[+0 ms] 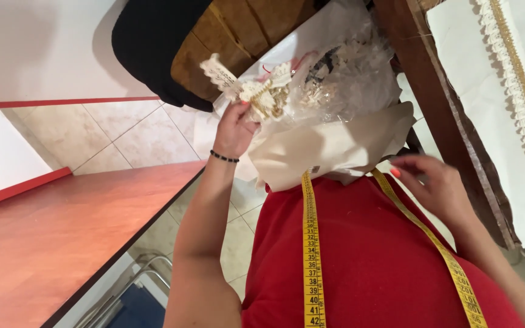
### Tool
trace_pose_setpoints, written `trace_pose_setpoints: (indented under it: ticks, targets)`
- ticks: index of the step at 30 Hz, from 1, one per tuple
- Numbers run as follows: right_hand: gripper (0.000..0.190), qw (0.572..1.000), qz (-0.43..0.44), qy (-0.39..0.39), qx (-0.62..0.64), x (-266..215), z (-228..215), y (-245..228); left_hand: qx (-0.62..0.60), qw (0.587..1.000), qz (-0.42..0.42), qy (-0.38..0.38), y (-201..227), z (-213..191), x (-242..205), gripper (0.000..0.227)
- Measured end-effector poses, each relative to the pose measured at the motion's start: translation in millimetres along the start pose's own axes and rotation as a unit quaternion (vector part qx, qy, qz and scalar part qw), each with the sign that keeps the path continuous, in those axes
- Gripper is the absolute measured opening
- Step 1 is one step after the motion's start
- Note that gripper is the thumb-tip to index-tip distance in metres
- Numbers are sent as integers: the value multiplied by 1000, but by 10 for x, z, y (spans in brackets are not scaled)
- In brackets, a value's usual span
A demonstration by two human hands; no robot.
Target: The person is measuring and aligning decorative lace trim onto a piece of white fabric, referring to a set of written instructions.
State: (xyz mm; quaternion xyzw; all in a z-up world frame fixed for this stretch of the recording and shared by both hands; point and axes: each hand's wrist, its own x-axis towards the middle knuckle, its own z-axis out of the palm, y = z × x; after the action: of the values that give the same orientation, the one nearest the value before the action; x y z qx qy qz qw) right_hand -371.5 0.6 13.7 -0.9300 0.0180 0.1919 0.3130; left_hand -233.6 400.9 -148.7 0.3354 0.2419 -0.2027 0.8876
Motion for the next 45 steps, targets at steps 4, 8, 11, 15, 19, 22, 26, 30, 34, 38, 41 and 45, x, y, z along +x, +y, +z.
trace_pose_setpoints:
  ticks: [4, 8, 11, 15, 19, 22, 26, 30, 34, 38, 41, 45]
  targets:
    - [29, 990, -101, 51, 87, 531, -154, -602, 42, 985, 6, -166, 47, 698, -404, 35]
    - [94, 954, -256, -6, 158, 1043, -330, -1294, 158, 967, -12, -201, -783, -295, 68, 32]
    - [42, 938, -278, -80, 193, 1167, -369, -1362, 238, 930, 25, -279, -228, 409, -326, 20]
    - [26, 964, -205, -39, 166, 997, -590, -1295, 210, 931, 92, -285, 484, 1313, -882, 20]
    - [19, 941, -140, -23, 306, 817, -906, -1444, 210, 938, 158, -228, 291, 891, -678, 16]
    - [24, 925, -153, -25, 347, 743, -962, -1517, 204, 942, 175, -202, 264, 897, -721, 21]
    - [36, 933, -131, -31, 335, 629, -1093, -1606, 248, 921, 219, -207, 638, 1308, -1040, 34]
    - [44, 913, -169, -4, 370, 439, -1285, -1867, 296, 916, 221, -159, 797, 1408, -1136, 41]
    - [44, 908, -152, 25, 389, 216, -1531, -2170, 364, 891, 212, -167, 757, 1266, -1020, 33]
    - [32, 918, -160, 80, 354, 117, -1640, -2186, 543, 803, 229, -91, 734, 1191, -930, 35]
    - [45, 917, -220, 67, 327, 297, -1699, -1776, 662, 694, 277, -59, 646, 986, -725, 46]
    - [47, 935, -166, 96, 298, 215, -1723, -1924, 722, 639, 259, -55, 632, 981, -524, 36]
